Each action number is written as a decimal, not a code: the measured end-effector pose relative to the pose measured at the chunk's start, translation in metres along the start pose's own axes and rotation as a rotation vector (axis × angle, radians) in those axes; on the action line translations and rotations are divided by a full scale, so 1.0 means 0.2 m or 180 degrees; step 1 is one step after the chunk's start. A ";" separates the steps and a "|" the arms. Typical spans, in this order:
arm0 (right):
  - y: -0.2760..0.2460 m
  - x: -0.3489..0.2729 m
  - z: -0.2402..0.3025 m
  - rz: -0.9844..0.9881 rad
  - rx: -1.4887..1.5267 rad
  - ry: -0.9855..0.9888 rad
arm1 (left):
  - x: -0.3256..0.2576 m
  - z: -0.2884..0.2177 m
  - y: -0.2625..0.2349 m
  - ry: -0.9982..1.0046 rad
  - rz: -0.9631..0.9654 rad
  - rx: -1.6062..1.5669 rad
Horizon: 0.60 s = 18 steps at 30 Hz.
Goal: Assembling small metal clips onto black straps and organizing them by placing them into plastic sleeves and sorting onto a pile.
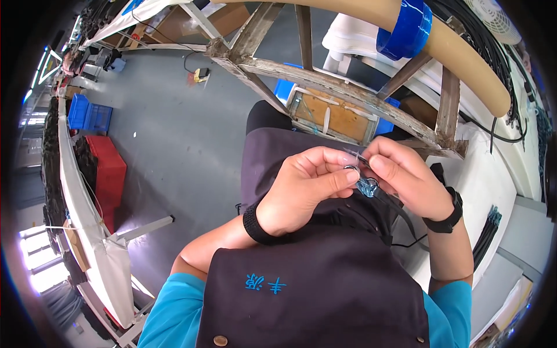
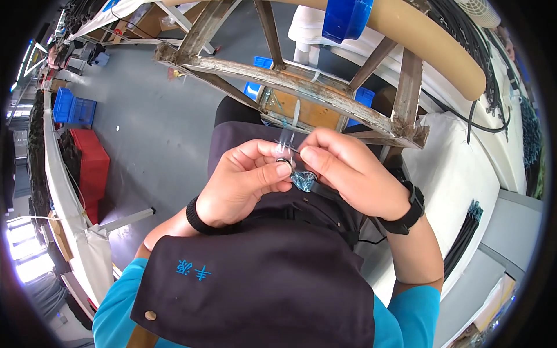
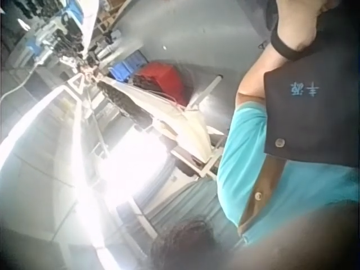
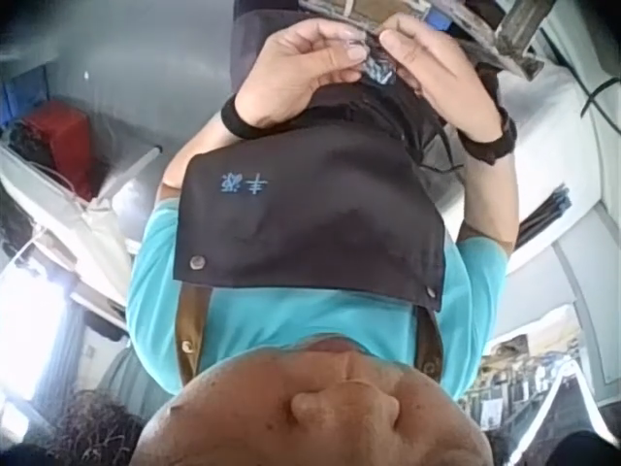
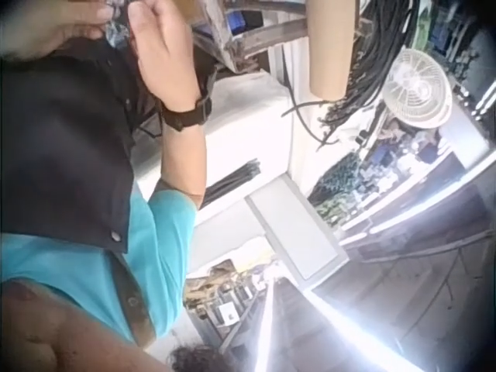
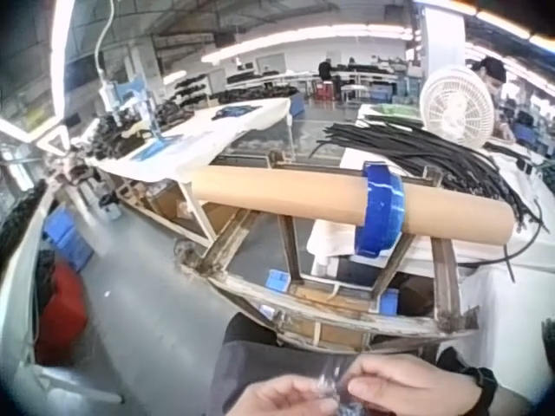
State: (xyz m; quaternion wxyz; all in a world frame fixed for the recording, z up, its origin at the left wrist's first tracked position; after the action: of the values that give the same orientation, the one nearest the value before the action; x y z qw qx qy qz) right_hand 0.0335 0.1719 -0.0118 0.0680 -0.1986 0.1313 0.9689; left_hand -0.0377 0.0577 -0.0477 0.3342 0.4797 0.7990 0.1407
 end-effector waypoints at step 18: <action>-1.29 -1.06 -0.58 -0.3981 -0.2216 -0.0281 | -0.02 -0.05 -0.06 0.0029 -0.0005 -0.0088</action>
State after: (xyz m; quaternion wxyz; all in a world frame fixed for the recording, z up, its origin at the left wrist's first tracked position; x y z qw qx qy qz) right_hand 0.3174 0.3695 -0.0872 0.5485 -0.2074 -0.3267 0.7412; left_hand -0.0506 0.0492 -0.0447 0.3373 0.4737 0.7989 0.1537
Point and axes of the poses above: each hand's wrist, its own x-axis towards the middle knuckle, its own y-axis out of the palm, z = x × y, the point moved 7 cm from there along x, towards the middle knuckle, and after that the axes turned 7 degrees about x, right-handed, at the moved point
